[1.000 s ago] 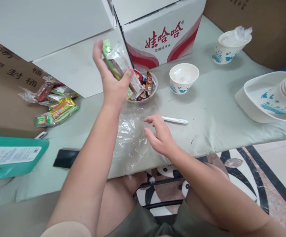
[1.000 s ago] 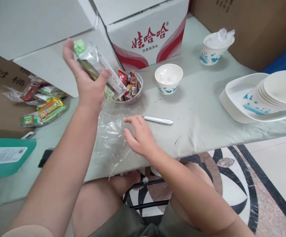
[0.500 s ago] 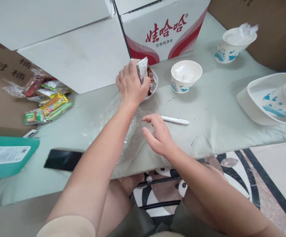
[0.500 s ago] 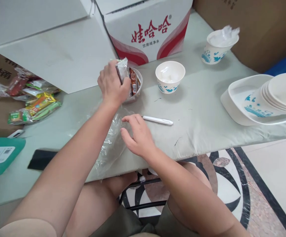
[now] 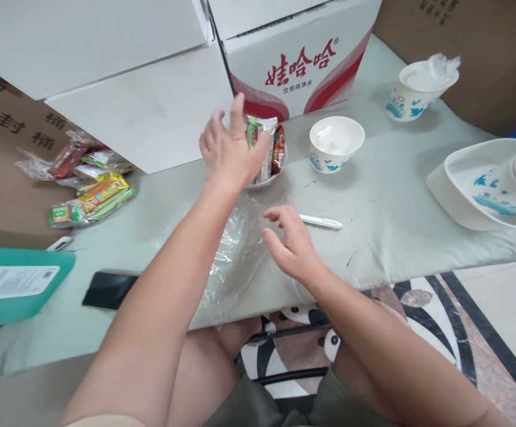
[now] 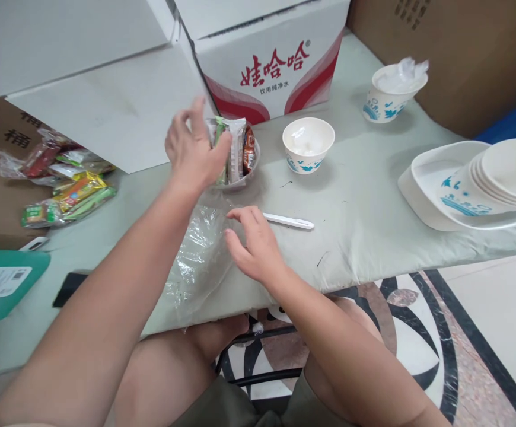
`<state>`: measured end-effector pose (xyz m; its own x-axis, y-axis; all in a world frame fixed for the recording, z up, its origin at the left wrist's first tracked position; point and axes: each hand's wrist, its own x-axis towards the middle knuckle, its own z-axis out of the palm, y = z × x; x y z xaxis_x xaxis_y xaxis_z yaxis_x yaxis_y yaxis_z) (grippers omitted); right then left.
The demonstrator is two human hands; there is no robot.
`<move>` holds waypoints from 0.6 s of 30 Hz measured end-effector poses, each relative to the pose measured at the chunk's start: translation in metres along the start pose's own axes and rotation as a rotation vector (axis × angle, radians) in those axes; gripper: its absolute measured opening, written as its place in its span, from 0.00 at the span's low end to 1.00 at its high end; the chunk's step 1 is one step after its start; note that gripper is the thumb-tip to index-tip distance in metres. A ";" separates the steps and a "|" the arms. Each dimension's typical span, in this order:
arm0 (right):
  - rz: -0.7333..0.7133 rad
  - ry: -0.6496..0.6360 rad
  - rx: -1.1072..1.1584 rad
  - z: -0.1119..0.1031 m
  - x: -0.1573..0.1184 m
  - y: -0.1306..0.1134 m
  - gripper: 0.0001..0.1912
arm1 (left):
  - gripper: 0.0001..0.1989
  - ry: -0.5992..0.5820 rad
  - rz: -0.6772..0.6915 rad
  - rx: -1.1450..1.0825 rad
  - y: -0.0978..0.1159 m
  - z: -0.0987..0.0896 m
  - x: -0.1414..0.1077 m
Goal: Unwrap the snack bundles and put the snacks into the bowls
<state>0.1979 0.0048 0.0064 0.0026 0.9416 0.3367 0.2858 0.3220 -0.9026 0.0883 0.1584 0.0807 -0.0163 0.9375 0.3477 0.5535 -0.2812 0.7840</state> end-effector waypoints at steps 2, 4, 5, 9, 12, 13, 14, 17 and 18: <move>0.030 0.031 0.016 -0.003 0.002 0.001 0.10 | 0.19 0.103 -0.012 -0.044 -0.009 -0.016 -0.001; 0.080 0.064 0.037 -0.004 0.004 0.002 0.10 | 0.10 0.219 -0.168 -0.082 -0.026 -0.029 -0.002; 0.105 0.075 0.048 -0.005 0.005 0.002 0.10 | 0.05 0.235 -0.305 -0.088 -0.034 -0.035 -0.003; 0.157 0.074 0.066 -0.004 0.007 0.002 0.10 | 0.05 -0.009 -0.622 -0.257 -0.053 -0.046 -0.011; 0.164 0.079 0.062 -0.003 0.007 0.003 0.10 | 0.03 -0.073 -0.694 -0.380 -0.051 -0.048 -0.016; 0.166 0.082 0.059 -0.002 0.007 0.004 0.10 | 0.02 -0.072 -0.715 -0.395 -0.050 -0.048 -0.017; 0.168 0.084 0.056 -0.002 0.007 0.004 0.10 | 0.02 -0.073 -0.743 -0.417 -0.050 -0.047 -0.017; 0.169 0.081 0.048 -0.002 0.008 0.005 0.10 | 0.02 -0.073 -0.812 -0.450 -0.054 -0.045 -0.014; 0.166 0.081 0.047 -0.002 0.008 0.005 0.10 | 0.02 -0.074 -0.820 -0.450 -0.056 -0.045 -0.012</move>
<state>0.2008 0.0135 0.0050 0.1241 0.9717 0.2008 0.2301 0.1687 -0.9584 0.0204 0.1533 0.0556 -0.1974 0.8843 -0.4232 0.0186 0.4350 0.9002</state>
